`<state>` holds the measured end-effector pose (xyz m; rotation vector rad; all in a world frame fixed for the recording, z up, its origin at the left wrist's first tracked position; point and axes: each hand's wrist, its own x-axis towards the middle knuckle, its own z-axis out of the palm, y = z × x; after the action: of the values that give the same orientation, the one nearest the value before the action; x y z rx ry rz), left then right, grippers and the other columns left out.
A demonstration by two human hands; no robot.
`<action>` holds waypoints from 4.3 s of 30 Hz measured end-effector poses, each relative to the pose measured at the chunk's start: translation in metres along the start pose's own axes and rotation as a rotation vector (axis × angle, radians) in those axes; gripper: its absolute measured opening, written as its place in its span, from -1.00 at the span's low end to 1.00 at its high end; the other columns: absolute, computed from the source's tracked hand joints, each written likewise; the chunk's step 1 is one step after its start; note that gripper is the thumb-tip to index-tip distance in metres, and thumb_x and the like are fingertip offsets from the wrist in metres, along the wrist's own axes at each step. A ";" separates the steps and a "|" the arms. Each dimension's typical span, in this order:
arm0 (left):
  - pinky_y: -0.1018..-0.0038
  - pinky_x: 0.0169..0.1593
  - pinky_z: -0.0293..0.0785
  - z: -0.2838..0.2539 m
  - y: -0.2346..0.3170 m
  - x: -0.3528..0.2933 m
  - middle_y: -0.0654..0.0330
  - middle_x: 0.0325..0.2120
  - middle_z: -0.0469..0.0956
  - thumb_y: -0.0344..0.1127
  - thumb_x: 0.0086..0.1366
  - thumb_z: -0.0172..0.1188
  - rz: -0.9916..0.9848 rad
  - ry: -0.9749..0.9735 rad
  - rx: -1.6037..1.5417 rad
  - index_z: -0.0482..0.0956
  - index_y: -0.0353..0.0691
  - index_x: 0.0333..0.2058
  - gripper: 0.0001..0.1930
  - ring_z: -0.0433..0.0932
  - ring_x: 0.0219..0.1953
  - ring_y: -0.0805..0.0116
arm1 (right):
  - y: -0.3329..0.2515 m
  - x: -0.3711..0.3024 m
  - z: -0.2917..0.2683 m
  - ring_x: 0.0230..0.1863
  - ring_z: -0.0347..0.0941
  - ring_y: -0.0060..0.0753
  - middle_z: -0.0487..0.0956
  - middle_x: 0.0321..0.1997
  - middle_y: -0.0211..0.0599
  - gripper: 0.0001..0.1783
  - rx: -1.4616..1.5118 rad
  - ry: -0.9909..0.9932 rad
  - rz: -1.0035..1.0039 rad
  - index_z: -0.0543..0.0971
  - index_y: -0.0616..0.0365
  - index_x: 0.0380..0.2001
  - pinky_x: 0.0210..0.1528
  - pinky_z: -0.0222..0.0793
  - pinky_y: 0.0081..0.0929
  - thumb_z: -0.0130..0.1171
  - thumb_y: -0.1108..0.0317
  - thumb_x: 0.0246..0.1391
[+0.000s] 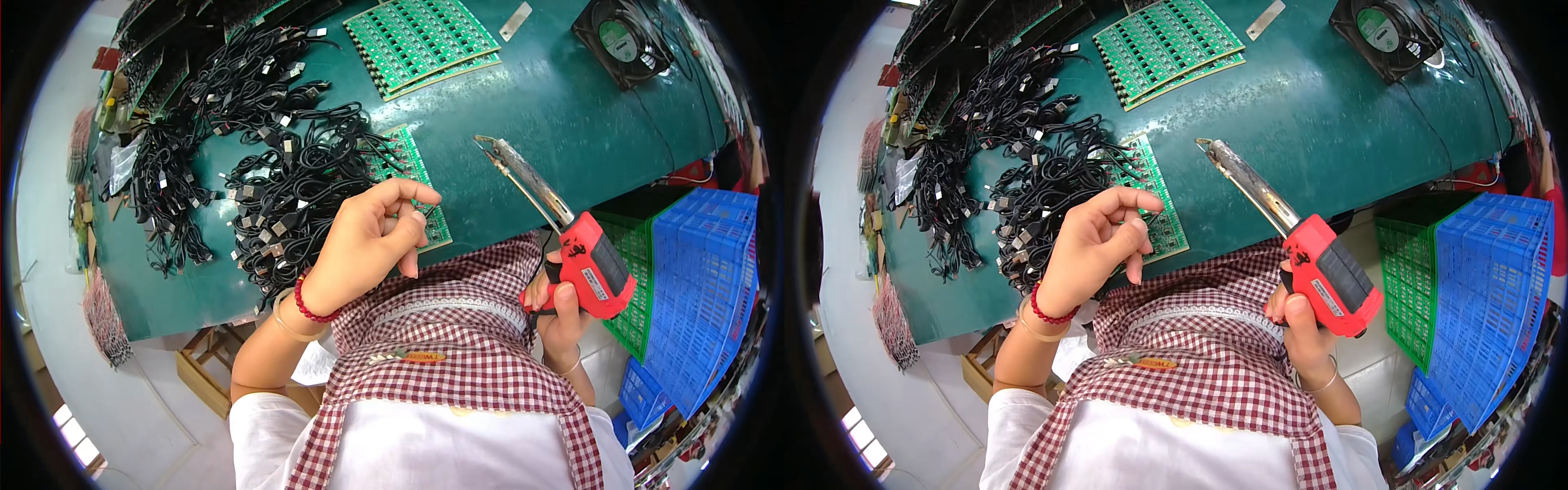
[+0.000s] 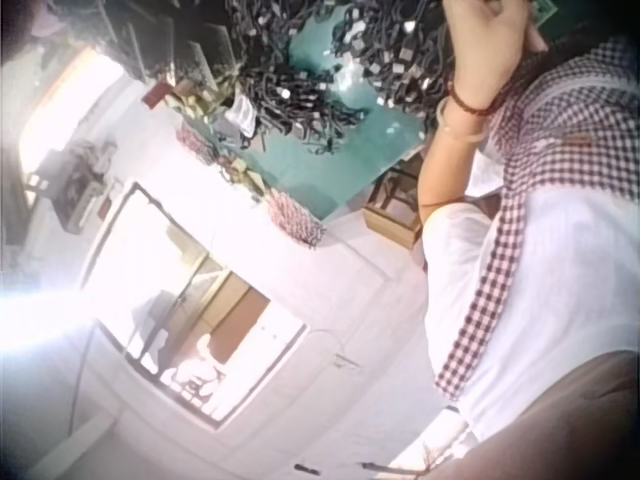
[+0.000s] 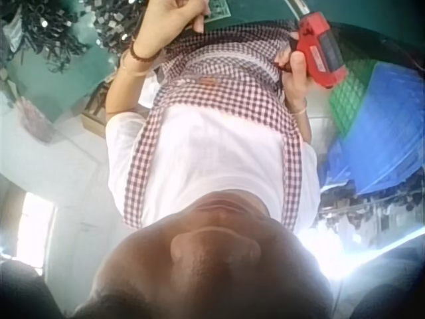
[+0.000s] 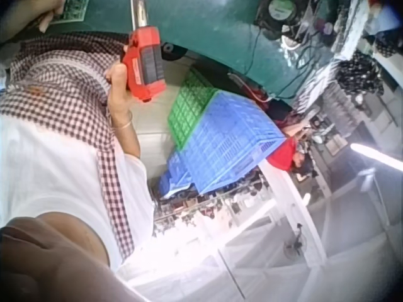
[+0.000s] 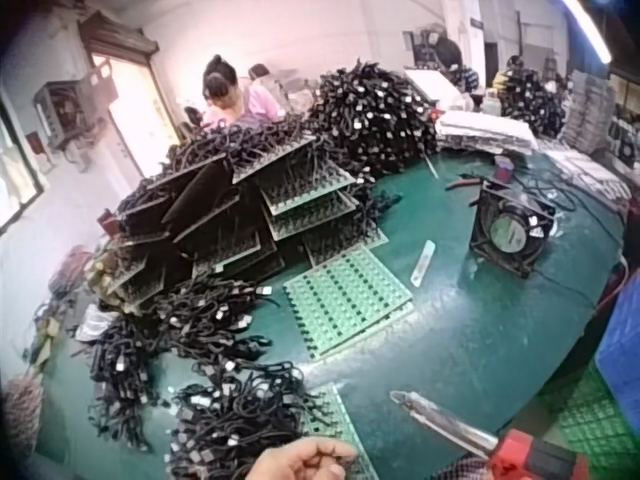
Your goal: The person attaches cables to circuit boards by placing the wire ends onto the boards by hand and soldering them using a soldering iron.
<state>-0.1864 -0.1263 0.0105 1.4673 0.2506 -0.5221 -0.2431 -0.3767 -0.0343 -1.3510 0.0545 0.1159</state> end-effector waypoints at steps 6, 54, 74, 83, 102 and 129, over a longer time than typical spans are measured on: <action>0.69 -0.56 0.34 -0.002 0.000 0.000 0.23 -0.54 0.47 -0.55 0.24 -0.07 -0.050 -0.030 -0.022 0.46 -0.39 -0.17 -0.79 0.40 -0.68 0.59 | 0.000 0.002 0.000 -0.63 0.24 -0.55 0.32 -0.65 -0.35 -0.50 0.000 -0.014 -0.020 0.28 0.37 -0.05 -0.55 0.26 -0.57 -0.06 0.09 0.20; 0.75 -0.60 0.32 0.008 -0.011 -0.015 0.28 -0.51 0.45 -0.55 0.23 -0.02 -0.071 -0.139 -0.113 0.40 -0.33 -0.21 -0.85 0.39 -0.65 0.67 | -0.010 0.032 0.070 -0.23 0.43 -0.55 0.48 -0.24 -0.30 -0.50 -0.036 -0.170 0.181 0.23 0.32 0.08 -0.20 0.39 -0.57 0.08 0.62 0.06; 0.53 -0.45 0.32 0.004 -0.016 -0.012 0.19 -0.50 0.42 -0.56 0.07 0.19 0.589 -0.070 0.590 0.48 -0.31 -0.44 -0.92 0.41 -0.49 0.40 | -0.007 0.039 0.058 -0.37 0.41 -0.53 0.49 -0.37 -0.27 -0.50 -0.025 -0.293 0.273 0.30 0.26 0.02 -0.36 0.35 -0.58 0.15 0.63 -0.02; 0.34 -0.39 0.42 0.004 -0.036 0.002 0.12 -0.44 0.33 -0.50 0.07 0.18 0.619 0.249 1.056 0.42 -0.31 -0.43 -0.89 0.44 -0.42 0.14 | -0.013 0.027 0.024 -0.48 0.43 -0.44 0.48 -0.50 -0.23 -0.60 -0.055 -0.034 0.176 0.33 0.31 0.00 -0.32 0.41 -0.48 0.09 0.41 0.11; 0.34 -0.46 0.42 0.004 -0.029 0.012 0.10 -0.36 0.36 -0.55 0.04 0.18 0.553 0.313 1.057 0.45 -0.34 -0.48 -0.92 0.47 -0.51 0.13 | 0.000 -0.030 -0.031 -0.44 0.37 -0.55 0.48 -0.44 -0.33 -0.62 -0.306 -0.199 0.230 0.44 0.29 -0.13 -0.38 0.30 -0.57 0.17 0.26 0.05; 0.32 -0.42 0.44 0.004 -0.027 0.014 0.08 -0.37 0.35 -0.55 0.04 0.15 0.534 0.298 1.111 0.44 -0.38 -0.51 -0.94 0.47 -0.49 0.11 | 0.000 -0.038 -0.031 -0.37 0.40 -0.56 0.50 -0.37 -0.36 -0.78 -0.340 -0.168 0.256 0.49 0.27 -0.23 -0.30 0.34 -0.54 0.17 0.46 0.02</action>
<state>-0.1874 -0.1338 -0.0192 2.5847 -0.2631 0.0538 -0.2801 -0.4086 -0.0371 -1.6645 0.0686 0.4709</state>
